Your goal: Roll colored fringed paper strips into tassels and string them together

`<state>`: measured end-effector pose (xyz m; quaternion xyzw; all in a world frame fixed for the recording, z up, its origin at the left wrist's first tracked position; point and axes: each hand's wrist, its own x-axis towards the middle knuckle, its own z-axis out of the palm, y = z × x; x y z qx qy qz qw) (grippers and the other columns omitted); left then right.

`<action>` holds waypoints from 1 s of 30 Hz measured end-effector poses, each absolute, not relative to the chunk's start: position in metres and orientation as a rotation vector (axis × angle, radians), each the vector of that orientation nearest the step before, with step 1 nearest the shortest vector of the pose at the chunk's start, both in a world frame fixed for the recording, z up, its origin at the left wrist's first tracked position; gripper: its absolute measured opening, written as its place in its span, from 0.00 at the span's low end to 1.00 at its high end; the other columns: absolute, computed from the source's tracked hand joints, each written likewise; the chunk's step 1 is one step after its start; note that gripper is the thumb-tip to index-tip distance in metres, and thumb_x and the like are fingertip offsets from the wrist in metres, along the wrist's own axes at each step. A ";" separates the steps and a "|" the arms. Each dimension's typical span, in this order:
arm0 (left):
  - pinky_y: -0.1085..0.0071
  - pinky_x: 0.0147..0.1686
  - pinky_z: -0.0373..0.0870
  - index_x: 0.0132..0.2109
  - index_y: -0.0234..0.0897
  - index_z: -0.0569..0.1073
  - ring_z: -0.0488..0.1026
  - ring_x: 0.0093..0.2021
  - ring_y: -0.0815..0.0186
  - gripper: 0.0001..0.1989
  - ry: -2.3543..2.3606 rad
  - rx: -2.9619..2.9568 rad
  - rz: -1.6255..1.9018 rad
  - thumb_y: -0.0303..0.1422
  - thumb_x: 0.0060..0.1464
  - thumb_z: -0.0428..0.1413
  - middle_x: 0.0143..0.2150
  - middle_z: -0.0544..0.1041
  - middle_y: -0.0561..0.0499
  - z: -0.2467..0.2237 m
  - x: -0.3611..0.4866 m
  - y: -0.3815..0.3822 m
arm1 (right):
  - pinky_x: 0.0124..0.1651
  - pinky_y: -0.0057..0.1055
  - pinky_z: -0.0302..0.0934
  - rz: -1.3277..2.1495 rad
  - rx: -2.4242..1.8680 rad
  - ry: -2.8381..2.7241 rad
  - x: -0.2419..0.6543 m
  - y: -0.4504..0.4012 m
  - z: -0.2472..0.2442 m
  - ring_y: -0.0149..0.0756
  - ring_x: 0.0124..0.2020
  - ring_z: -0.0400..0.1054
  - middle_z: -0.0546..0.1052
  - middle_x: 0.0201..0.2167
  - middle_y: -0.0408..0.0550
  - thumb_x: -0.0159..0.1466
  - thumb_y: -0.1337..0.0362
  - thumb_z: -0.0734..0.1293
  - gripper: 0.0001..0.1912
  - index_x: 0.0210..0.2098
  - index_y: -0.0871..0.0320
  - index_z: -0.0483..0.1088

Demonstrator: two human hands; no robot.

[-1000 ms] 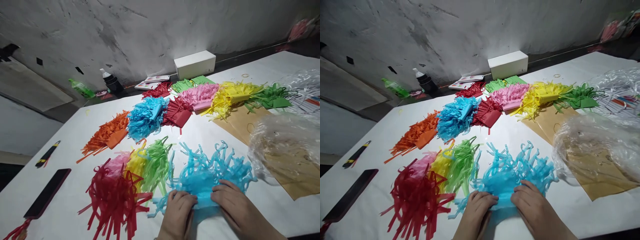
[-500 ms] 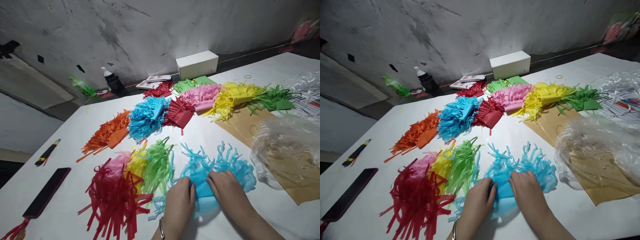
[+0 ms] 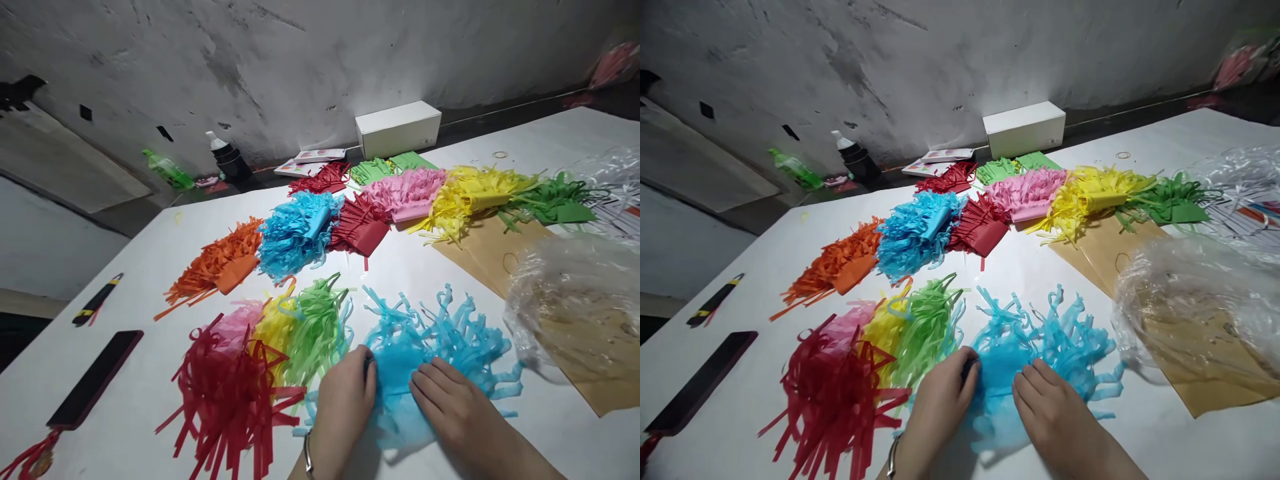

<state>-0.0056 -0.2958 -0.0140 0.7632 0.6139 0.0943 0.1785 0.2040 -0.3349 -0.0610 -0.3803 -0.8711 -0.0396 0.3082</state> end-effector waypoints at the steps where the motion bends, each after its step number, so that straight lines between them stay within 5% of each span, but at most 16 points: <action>1: 0.64 0.37 0.70 0.45 0.38 0.74 0.80 0.39 0.56 0.08 1.734 2.240 0.396 0.25 0.64 0.51 0.38 0.82 0.46 -0.013 -0.009 -0.299 | 0.60 0.43 0.60 -0.099 -1.011 -2.296 0.204 -0.334 -0.061 0.42 0.45 0.73 0.81 0.39 0.52 0.68 0.77 0.55 0.19 0.44 0.63 0.76; 6: 0.49 0.62 0.56 0.53 0.38 0.74 0.73 0.53 0.53 0.12 1.326 2.681 0.829 0.27 0.64 0.52 0.50 0.79 0.44 -0.014 -0.006 -0.320 | 0.61 0.44 0.61 -0.104 -0.977 -2.228 0.208 -0.335 -0.052 0.40 0.46 0.74 0.82 0.41 0.52 0.68 0.77 0.58 0.16 0.45 0.62 0.76; 10: 0.55 0.60 0.55 0.42 0.38 0.76 0.73 0.43 0.60 0.13 1.246 2.658 0.876 0.25 0.69 0.47 0.38 0.80 0.50 -0.023 0.006 -0.327 | 0.63 0.43 0.60 -0.119 -0.914 -2.247 0.208 -0.337 -0.048 0.39 0.46 0.74 0.82 0.40 0.51 0.70 0.74 0.57 0.16 0.44 0.61 0.76; 15: 0.56 0.61 0.52 0.41 0.37 0.77 0.72 0.40 0.65 0.15 1.070 2.758 0.921 0.28 0.72 0.46 0.34 0.79 0.53 -0.035 0.001 -0.332 | 0.70 0.46 0.50 -0.159 -0.890 -2.255 0.216 -0.344 -0.062 0.41 0.47 0.74 0.82 0.39 0.52 0.71 0.75 0.54 0.20 0.44 0.64 0.77; 25: 0.57 0.57 0.55 0.38 0.41 0.77 0.72 0.40 0.62 0.18 1.277 2.615 1.061 0.35 0.73 0.46 0.35 0.80 0.53 -0.059 0.000 -0.345 | 0.72 0.50 0.45 0.163 -1.096 -2.150 0.221 -0.355 -0.065 0.41 0.55 0.71 0.82 0.44 0.48 0.72 0.64 0.63 0.10 0.46 0.57 0.77; 30: 0.56 0.62 0.53 0.38 0.39 0.77 0.73 0.39 0.65 0.13 1.097 2.719 1.046 0.30 0.71 0.50 0.35 0.81 0.54 -0.050 0.004 -0.344 | 0.71 0.45 0.45 0.044 -0.994 -2.184 0.222 -0.360 -0.056 0.36 0.49 0.74 0.83 0.39 0.47 0.76 0.70 0.54 0.20 0.44 0.59 0.78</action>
